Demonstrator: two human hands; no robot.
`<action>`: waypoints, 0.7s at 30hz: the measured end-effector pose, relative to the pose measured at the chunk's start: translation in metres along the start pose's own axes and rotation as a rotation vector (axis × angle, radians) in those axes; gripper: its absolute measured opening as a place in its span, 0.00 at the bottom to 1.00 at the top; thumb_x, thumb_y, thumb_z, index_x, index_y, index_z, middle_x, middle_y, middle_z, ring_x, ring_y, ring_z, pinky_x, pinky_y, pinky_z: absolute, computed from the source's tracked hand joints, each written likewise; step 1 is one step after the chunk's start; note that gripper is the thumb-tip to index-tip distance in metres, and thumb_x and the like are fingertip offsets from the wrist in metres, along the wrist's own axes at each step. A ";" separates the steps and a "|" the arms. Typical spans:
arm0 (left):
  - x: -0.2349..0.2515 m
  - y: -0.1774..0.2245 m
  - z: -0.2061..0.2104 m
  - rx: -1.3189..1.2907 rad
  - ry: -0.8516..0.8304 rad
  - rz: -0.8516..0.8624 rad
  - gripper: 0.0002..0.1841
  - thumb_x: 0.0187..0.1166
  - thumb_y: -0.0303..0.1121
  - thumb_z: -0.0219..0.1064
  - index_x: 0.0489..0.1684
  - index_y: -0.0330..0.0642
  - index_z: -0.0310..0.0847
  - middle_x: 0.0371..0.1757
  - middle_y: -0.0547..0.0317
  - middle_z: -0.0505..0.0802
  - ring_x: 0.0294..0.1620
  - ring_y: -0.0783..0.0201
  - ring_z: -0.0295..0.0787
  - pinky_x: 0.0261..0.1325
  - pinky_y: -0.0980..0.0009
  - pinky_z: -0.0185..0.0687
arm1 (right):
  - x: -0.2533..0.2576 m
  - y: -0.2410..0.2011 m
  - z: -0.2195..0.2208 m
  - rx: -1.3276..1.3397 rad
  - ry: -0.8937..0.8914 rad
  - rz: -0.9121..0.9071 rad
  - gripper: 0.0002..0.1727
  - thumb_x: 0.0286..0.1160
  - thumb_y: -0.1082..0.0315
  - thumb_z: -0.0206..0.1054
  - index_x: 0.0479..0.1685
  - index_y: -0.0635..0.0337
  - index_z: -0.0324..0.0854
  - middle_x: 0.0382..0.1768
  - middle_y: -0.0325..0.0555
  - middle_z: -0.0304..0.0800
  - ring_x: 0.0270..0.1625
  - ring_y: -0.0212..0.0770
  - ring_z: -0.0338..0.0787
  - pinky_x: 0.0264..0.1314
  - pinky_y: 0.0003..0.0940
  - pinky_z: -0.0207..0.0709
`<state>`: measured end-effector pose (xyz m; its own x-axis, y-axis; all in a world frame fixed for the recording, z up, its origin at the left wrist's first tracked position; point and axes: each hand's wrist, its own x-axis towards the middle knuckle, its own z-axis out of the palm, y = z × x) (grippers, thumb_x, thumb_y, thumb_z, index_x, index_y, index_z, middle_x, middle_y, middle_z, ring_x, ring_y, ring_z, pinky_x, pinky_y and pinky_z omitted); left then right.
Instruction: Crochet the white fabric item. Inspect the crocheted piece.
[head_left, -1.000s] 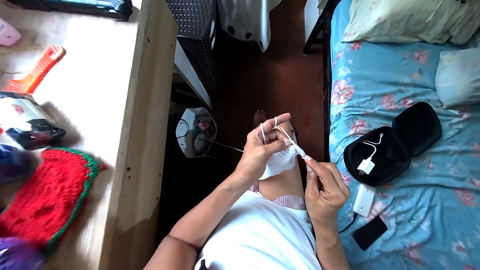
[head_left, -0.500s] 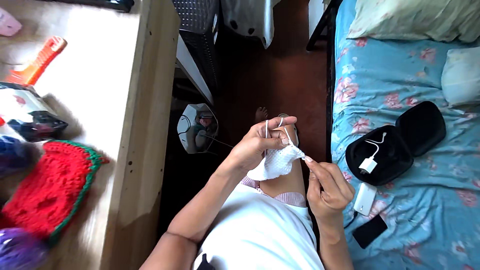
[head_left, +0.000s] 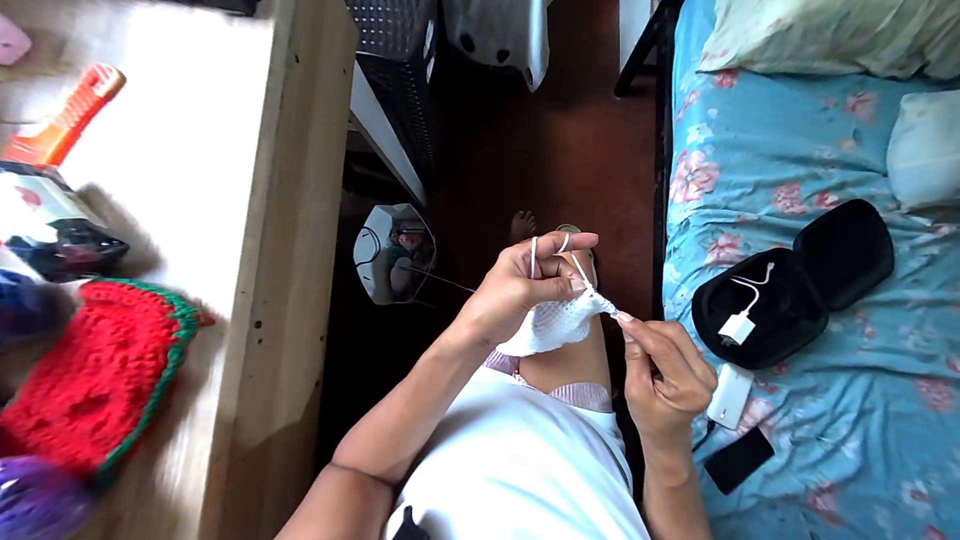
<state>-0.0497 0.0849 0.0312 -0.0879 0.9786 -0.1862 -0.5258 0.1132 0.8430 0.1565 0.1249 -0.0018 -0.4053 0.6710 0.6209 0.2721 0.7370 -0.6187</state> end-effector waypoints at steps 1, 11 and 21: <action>0.000 0.000 0.000 0.000 0.000 0.003 0.26 0.73 0.14 0.61 0.74 0.34 0.78 0.31 0.57 0.91 0.27 0.73 0.85 0.37 0.77 0.85 | 0.000 0.000 0.000 0.001 0.002 -0.002 0.11 0.79 0.76 0.64 0.43 0.66 0.94 0.30 0.49 0.86 0.36 0.29 0.84 0.42 0.14 0.76; 0.000 -0.006 0.005 0.032 -0.006 -0.001 0.28 0.70 0.15 0.62 0.74 0.34 0.77 0.28 0.58 0.90 0.26 0.73 0.84 0.36 0.78 0.83 | -0.001 0.000 0.003 0.100 0.002 0.034 0.09 0.80 0.75 0.65 0.44 0.68 0.92 0.32 0.47 0.84 0.36 0.25 0.83 0.42 0.11 0.76; -0.002 -0.020 0.009 -0.132 -0.021 0.075 0.31 0.71 0.14 0.62 0.79 0.39 0.75 0.33 0.58 0.92 0.32 0.71 0.88 0.44 0.73 0.87 | 0.009 -0.011 0.007 1.016 -0.138 0.646 0.21 0.79 0.77 0.62 0.70 0.60 0.84 0.47 0.36 0.94 0.31 0.17 0.79 0.29 0.12 0.70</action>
<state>-0.0317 0.0821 0.0196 -0.1141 0.9869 -0.1137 -0.6252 0.0176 0.7802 0.1440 0.1222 0.0074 -0.5544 0.8312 0.0402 -0.3257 -0.1723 -0.9296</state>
